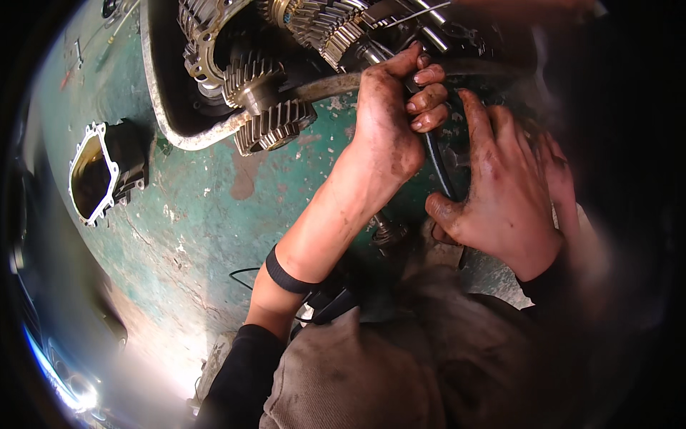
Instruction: The person uses pliers and a screwdriver to remove a small retaining clip from a shaft inside a disassembled gearbox. A second person assists by holding the assembly and using a screwdriver. The clip is removed and set aside.
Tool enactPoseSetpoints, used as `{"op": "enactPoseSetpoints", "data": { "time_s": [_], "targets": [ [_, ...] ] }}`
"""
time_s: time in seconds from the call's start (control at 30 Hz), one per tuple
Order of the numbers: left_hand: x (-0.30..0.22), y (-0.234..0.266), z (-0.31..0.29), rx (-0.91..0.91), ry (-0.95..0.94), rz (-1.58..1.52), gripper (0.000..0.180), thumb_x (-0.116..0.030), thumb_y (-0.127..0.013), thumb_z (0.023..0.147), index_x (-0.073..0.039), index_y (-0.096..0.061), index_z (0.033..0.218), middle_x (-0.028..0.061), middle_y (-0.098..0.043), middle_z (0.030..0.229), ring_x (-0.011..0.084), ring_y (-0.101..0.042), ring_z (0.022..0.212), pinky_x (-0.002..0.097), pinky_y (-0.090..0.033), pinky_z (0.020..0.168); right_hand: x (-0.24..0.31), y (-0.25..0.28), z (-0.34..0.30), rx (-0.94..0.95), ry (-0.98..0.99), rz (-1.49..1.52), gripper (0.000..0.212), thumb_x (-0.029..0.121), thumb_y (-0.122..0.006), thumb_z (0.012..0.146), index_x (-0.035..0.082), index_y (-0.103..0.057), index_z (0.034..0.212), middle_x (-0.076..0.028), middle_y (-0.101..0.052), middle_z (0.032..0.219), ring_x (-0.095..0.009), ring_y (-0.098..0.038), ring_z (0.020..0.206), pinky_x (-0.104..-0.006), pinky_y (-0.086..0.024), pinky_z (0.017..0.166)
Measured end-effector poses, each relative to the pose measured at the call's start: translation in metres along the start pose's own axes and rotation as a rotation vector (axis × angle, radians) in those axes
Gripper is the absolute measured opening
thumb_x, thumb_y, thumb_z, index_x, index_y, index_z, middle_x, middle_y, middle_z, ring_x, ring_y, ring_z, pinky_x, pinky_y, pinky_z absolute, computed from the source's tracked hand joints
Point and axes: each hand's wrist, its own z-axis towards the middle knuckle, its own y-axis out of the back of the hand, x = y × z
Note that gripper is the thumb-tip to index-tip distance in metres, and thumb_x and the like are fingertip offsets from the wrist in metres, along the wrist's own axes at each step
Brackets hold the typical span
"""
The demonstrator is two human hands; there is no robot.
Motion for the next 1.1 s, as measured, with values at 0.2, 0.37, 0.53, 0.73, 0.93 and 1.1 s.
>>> {"op": "enactPoseSetpoints", "data": {
  "time_s": [0.2, 0.37, 0.53, 0.73, 0.93, 1.1],
  "targets": [
    [-0.002, 0.002, -0.001, 0.004, 0.007, 0.028, 0.017, -0.021, -0.048, 0.098, -0.01, -0.044, 0.085, -0.0019, -0.044, 0.069, 0.005, -0.03, 0.043, 0.0201, -0.022, 0.036, 0.001, -0.008, 0.0, -0.05, -0.007, 0.115, 0.098, 0.023, -0.079, 0.054, 0.0, -0.039, 0.14, -0.02, -0.05, 0.12, -0.039, -0.054, 0.109, -0.0477, -0.043, 0.094],
    [-0.003, 0.004, -0.001, 0.029, 0.023, 0.024, 0.017, -0.021, -0.047, 0.098, -0.01, -0.044, 0.085, -0.0023, -0.043, 0.069, 0.0048, -0.029, 0.042, 0.0201, -0.022, 0.036, 0.0, -0.013, 0.0, -0.075, -0.004, 0.157, 0.097, 0.022, -0.079, 0.054, -0.001, -0.039, 0.14, -0.02, -0.05, 0.118, -0.039, -0.055, 0.106, -0.0446, -0.047, 0.089],
    [-0.004, 0.004, -0.001, 0.032, 0.034, 0.051, 0.016, -0.02, -0.046, 0.098, -0.01, -0.044, 0.085, -0.0024, -0.044, 0.069, 0.0045, -0.029, 0.043, 0.0201, -0.022, 0.036, -0.002, -0.019, 0.0, -0.116, 0.042, 0.175, 0.097, 0.021, -0.079, 0.052, -0.002, -0.041, 0.138, -0.02, -0.051, 0.116, -0.039, -0.056, 0.104, -0.044, -0.048, 0.088],
    [-0.004, 0.004, -0.001, 0.044, 0.031, 0.049, 0.016, -0.019, -0.045, 0.098, -0.01, -0.044, 0.085, -0.002, -0.044, 0.069, 0.0045, -0.029, 0.043, 0.02, -0.023, 0.036, -0.003, -0.018, 0.002, -0.112, 0.039, 0.215, 0.094, 0.02, -0.078, 0.052, -0.004, -0.043, 0.136, -0.02, -0.053, 0.113, -0.038, -0.058, 0.102, -0.0431, -0.049, 0.087],
    [-0.003, 0.006, 0.0, 0.05, 0.034, 0.039, 0.017, -0.019, -0.045, 0.099, -0.01, -0.044, 0.085, -0.0015, -0.045, 0.07, 0.0044, -0.029, 0.043, 0.0196, -0.023, 0.036, -0.001, -0.018, 0.004, -0.105, 0.0, 0.222, 0.09, 0.019, -0.077, 0.053, -0.005, -0.046, 0.134, -0.021, -0.055, 0.112, -0.038, -0.059, 0.101, -0.0431, -0.05, 0.085],
    [-0.004, 0.007, -0.001, 0.081, 0.057, 0.071, 0.019, -0.021, -0.047, 0.099, -0.011, -0.045, 0.084, 0.0, -0.049, 0.072, 0.0059, -0.033, 0.045, 0.0209, -0.028, 0.039, 0.0, -0.017, 0.004, -0.095, -0.012, 0.206, 0.09, 0.02, -0.077, 0.054, -0.004, -0.045, 0.135, -0.021, -0.055, 0.114, -0.038, -0.059, 0.102, -0.0431, -0.05, 0.086]
  ]
}}
